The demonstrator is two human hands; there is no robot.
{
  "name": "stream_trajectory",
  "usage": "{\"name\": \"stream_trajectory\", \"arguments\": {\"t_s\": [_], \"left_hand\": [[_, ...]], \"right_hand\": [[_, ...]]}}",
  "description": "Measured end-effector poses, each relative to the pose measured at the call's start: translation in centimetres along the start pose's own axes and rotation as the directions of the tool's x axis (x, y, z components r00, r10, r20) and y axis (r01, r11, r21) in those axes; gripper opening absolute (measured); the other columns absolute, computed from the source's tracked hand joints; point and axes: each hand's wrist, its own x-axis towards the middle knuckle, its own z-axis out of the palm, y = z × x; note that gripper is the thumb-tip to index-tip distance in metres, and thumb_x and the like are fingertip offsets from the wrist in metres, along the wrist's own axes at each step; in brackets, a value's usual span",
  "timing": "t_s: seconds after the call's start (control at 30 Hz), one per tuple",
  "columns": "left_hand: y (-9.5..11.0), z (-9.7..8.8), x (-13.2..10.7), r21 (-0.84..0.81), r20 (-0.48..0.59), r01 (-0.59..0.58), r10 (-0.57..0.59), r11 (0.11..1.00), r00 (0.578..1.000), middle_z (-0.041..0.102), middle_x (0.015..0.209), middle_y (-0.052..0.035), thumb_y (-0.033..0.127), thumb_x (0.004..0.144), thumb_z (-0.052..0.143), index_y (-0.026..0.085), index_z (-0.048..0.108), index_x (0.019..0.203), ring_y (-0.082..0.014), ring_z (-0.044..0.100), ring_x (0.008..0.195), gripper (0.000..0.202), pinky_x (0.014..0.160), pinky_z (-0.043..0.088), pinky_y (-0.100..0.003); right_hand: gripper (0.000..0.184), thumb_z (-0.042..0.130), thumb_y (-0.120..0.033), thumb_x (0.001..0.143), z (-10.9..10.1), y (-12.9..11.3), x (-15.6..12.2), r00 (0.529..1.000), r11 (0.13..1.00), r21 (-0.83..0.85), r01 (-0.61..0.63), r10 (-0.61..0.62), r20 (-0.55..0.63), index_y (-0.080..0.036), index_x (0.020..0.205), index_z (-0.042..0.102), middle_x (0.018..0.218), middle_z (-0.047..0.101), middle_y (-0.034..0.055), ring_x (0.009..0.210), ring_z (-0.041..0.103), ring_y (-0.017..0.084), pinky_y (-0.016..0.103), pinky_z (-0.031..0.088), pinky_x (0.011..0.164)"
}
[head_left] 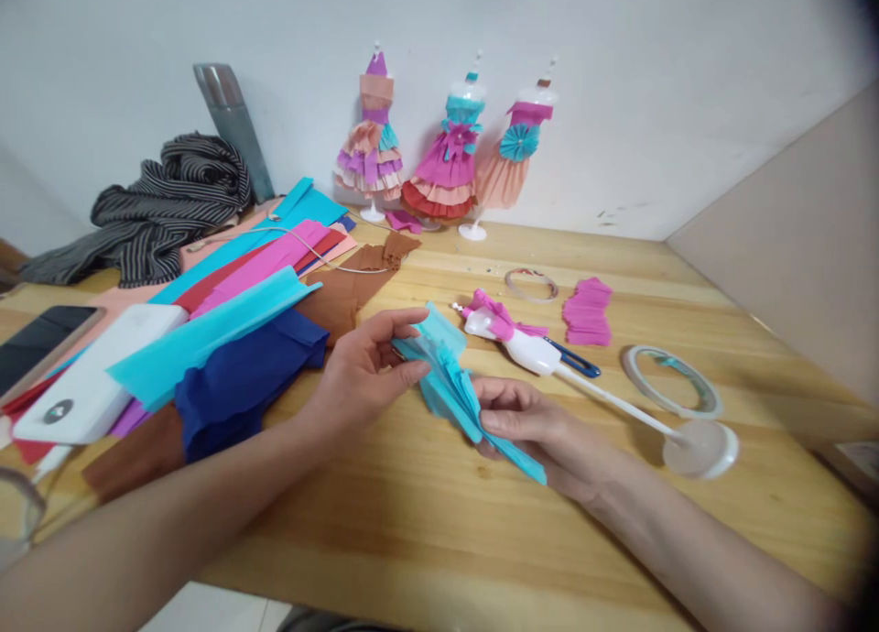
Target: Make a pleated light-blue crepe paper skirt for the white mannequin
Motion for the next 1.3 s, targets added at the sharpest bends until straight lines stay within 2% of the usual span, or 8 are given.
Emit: {"name": "stream_trajectory", "arguments": {"t_s": [0.23, 0.5, 0.6, 0.73, 0.8, 0.9, 1.1, 1.3], "left_hand": [[0.3, -0.3, -0.5, 0.321, 0.078, -0.186, 0.17, 0.929, 0.982, 0.065, 0.093, -0.0059, 0.017, 0.075, 0.064, 0.017, 0.061, 0.117, -0.0134, 0.06, 0.076, 0.042, 0.067, 0.052, -0.025], [-0.2, -0.7, 0.5, 0.283, 0.189, 0.067, -0.124, 0.957, 0.974, 0.064, 0.08, 0.0002, 0.018, 0.069, 0.069, 0.019, 0.053, 0.127, -0.0088, 0.056, 0.055, 0.06, 0.049, 0.046, -0.02], [-0.6, -0.7, 0.6, 0.291, 0.178, 0.0, -0.054, 0.957, 0.982, 0.066, 0.083, -0.0034, 0.015, 0.072, 0.066, 0.014, 0.059, 0.116, -0.0152, 0.065, 0.071, 0.044, 0.068, 0.055, -0.029], [-0.2, -1.1, 0.6, 0.338, 0.294, -0.359, 0.265, 0.87, 0.918, 0.067, 0.104, -0.0085, 0.001, 0.075, 0.048, 0.015, 0.066, 0.09, -0.018, 0.065, 0.097, 0.028, 0.084, 0.053, -0.032], [0.0, -1.6, 0.9, 0.39, 0.34, -0.446, 0.325, 0.805, 0.883, 0.068, 0.108, -0.0075, -0.004, 0.073, 0.04, 0.017, 0.067, 0.08, -0.0166, 0.064, 0.101, 0.035, 0.089, 0.051, -0.034], [-0.3, -2.3, 1.3, 0.54, 0.238, -0.433, 0.362, 0.722, 0.901, 0.07, 0.107, -0.0069, -0.005, 0.071, 0.036, 0.017, 0.065, 0.071, -0.0188, 0.061, 0.11, 0.037, 0.098, 0.047, -0.041], [-0.2, -2.2, 1.3, 0.732, 0.098, -0.4, 0.496, 0.551, 0.863, 0.07, 0.095, -0.0068, -0.001, 0.077, 0.042, 0.018, 0.066, 0.078, -0.0178, 0.062, 0.092, 0.03, 0.083, 0.051, -0.035], [0.3, -1.1, 0.2, 0.648, 0.481, -0.636, 0.422, 0.42, 0.768, 0.068, 0.079, -0.0059, 0.002, 0.078, 0.045, 0.015, 0.066, 0.079, -0.0162, 0.059, 0.076, 0.025, 0.069, 0.049, -0.028]], "right_hand": [[0.027, 0.087, -0.032, 0.055, -0.1, 0.2, 0.0, 1.0, 1.0, -0.012, 0.008, -0.009, -0.021, -0.016, 0.07, 0.072, 0.059, 0.063, -0.0009, 0.047, 0.051, 0.005, 0.016, 0.038, 0.046], [0.03, 0.081, -0.039, 0.062, -0.5, 0.4, 0.1, 0.976, 0.947, -0.278, 0.16, -0.194, -0.1, -0.015, 0.075, 0.068, 0.065, 0.064, 0.0011, 0.052, 0.052, 0.009, 0.021, 0.04, 0.048], [0.024, 0.073, -0.039, 0.071, 0.0, -0.1, -0.2, 0.915, 0.787, -0.557, 0.265, -0.387, -0.111, -0.016, 0.074, 0.065, 0.063, 0.061, 0.0006, 0.054, 0.051, 0.011, 0.023, 0.041, 0.049], [0.009, 0.06, -0.026, 0.082, 0.7, -1.0, -1.2, 0.75, 0.329, -0.89, 0.316, -0.661, 0.023, -0.019, 0.078, 0.064, 0.066, 0.062, 0.0017, 0.059, 0.053, 0.013, 0.026, 0.044, 0.056], [0.008, 0.056, -0.02, 0.085, 0.7, -1.3, -1.5, 0.676, 0.109, -0.933, 0.342, -0.718, 0.164, -0.02, 0.081, 0.063, 0.073, 0.065, 0.0039, 0.067, 0.057, 0.016, 0.029, 0.047, 0.063], [0.011, 0.052, -0.016, 0.086, 0.4, -1.0, -1.3, 0.625, -0.105, -0.92, 0.378, -0.704, 0.337, -0.02, 0.083, 0.061, 0.075, 0.065, 0.0056, 0.071, 0.06, 0.017, 0.03, 0.048, 0.066], [0.014, 0.048, -0.011, 0.087, -0.1, 0.1, -0.5, 0.718, -0.194, -0.929, 0.315, -0.592, 0.367, -0.018, 0.082, 0.059, 0.076, 0.062, 0.007, 0.07, 0.057, 0.018, 0.028, 0.047, 0.062], [0.014, 0.049, -0.008, 0.083, -0.2, 0.6, -0.3, 0.76, -0.199, -0.942, 0.272, -0.555, 0.337, -0.017, 0.083, 0.059, 0.082, 0.063, 0.008, 0.077, 0.06, 0.02, 0.03, 0.049, 0.066]]}}
